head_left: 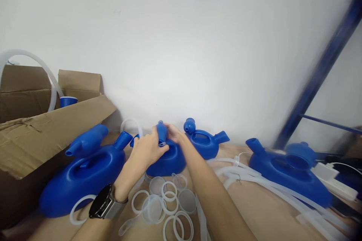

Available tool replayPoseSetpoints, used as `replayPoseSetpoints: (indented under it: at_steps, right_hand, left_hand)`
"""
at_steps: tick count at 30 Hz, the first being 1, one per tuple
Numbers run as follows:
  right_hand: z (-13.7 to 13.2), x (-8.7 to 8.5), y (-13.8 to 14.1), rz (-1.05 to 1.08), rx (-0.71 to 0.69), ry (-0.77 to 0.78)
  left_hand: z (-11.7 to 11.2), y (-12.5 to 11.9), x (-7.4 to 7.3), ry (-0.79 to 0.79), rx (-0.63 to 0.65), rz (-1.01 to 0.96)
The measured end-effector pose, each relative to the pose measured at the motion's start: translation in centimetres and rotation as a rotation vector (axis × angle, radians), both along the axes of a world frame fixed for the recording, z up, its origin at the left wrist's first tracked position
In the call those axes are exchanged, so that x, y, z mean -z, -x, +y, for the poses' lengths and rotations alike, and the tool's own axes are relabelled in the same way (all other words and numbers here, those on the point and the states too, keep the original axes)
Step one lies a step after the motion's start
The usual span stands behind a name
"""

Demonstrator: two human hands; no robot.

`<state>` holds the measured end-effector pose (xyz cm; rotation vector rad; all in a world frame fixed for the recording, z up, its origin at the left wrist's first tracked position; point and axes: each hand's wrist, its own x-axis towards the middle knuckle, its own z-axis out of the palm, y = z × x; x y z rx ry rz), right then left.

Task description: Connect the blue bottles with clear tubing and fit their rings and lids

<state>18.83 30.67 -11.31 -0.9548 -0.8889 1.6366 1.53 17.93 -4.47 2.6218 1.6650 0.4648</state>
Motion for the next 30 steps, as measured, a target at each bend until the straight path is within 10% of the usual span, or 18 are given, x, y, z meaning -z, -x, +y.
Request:
replayPoseSetpoints:
  at_steps: [20,30]
  right_hand:
    - [2.3,0.3,0.3,0.077,0.066,0.121]
    - [3.9,-2.9,-1.2,0.329,0.084,0.118]
  left_hand:
    - [-0.1,-0.6,0.4,0.001,-0.027,0.007]
    - [-0.4,-0.9,0.5,-0.029,-0.038,0.019]
